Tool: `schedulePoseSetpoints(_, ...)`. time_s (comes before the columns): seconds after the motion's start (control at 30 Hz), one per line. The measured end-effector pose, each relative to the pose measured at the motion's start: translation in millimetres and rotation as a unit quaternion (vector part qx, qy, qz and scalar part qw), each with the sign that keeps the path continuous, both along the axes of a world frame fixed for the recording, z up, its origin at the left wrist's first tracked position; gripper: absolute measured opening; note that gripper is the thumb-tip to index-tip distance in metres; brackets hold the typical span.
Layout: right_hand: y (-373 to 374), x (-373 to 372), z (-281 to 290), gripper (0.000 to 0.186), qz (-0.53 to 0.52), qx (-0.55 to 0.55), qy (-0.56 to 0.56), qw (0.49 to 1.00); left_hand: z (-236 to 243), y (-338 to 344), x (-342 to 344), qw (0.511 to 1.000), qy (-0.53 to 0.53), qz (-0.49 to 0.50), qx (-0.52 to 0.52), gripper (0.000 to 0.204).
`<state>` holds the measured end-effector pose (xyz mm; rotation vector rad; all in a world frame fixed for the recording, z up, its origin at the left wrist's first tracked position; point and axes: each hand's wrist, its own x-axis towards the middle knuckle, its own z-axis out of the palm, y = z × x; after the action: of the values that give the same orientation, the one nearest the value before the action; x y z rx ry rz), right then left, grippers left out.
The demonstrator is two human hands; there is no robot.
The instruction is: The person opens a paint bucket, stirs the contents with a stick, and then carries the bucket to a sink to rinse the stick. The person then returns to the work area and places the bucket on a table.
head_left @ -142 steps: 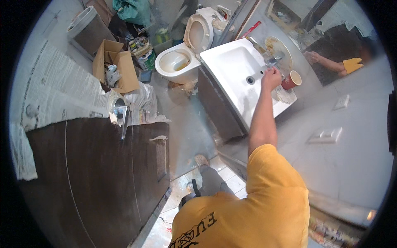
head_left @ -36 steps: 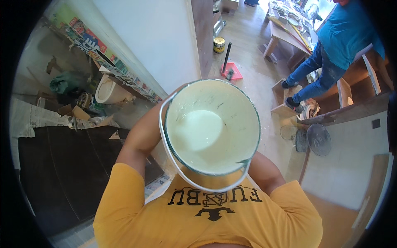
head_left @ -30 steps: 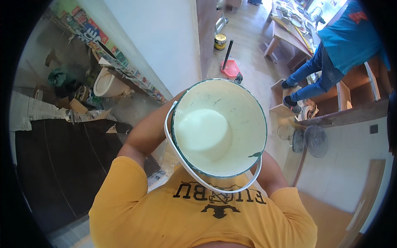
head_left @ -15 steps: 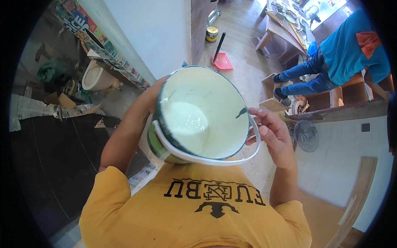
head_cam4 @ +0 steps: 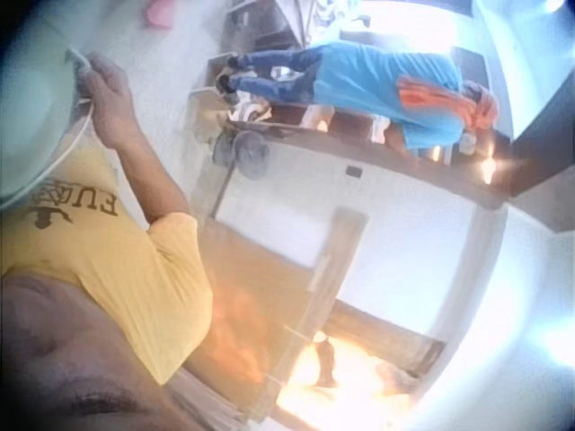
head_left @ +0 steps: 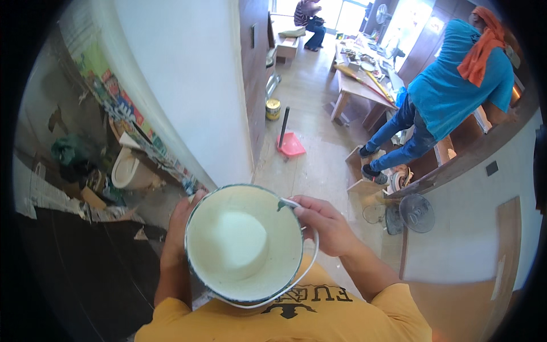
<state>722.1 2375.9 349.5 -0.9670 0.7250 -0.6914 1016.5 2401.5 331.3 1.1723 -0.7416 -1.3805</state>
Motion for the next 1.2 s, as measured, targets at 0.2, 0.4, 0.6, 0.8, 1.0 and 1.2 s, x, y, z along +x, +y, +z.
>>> schedulePoseSetpoints(0.2, -8.8, 28.2, 31.6, 0.03, 0.094, -0.087, -0.009, 0.992, -29.4, -16.9, 67.2, 0.974, -0.187, -0.112, -0.06, 0.043)
schedulePoseSetpoints(0.4, -28.3, 57.4, 64.2, 0.03, 0.198, -0.205, -0.006, 0.959, -9.9, -82.5, 11.4, 0.94, 0.004, -0.339, -0.043, 0.039)
schedulePoseSetpoints(0.6, -36.6, 34.4, 68.6, 0.032, 0.185, -0.26, 0.094, 0.943, -9.4, -60.4, -48.9, 0.924, 0.083, -0.363, 0.087, 0.033)
schedulePoseSetpoints(0.8, -19.4, -15.5, 40.8, 0.039, 0.129, -0.175, 0.087, 0.972, 20.9, -66.4, -77.8, 0.927, 0.063, -0.341, 0.141, 0.027)
schedulePoseSetpoints(1.0, -2.3, -55.3, 26.6, 0.065, 0.114, -0.104, 0.039, 0.987, 16.4, -63.7, -112.8, 0.939, 0.026, -0.302, 0.165, 0.028)
schedulePoseSetpoints(1.2, -18.3, -89.5, 6.2, 0.07, 0.079, -0.063, -0.079, 0.992, 19.2, -69.7, -157.2, 0.957, -0.009, -0.254, 0.137, 0.03)
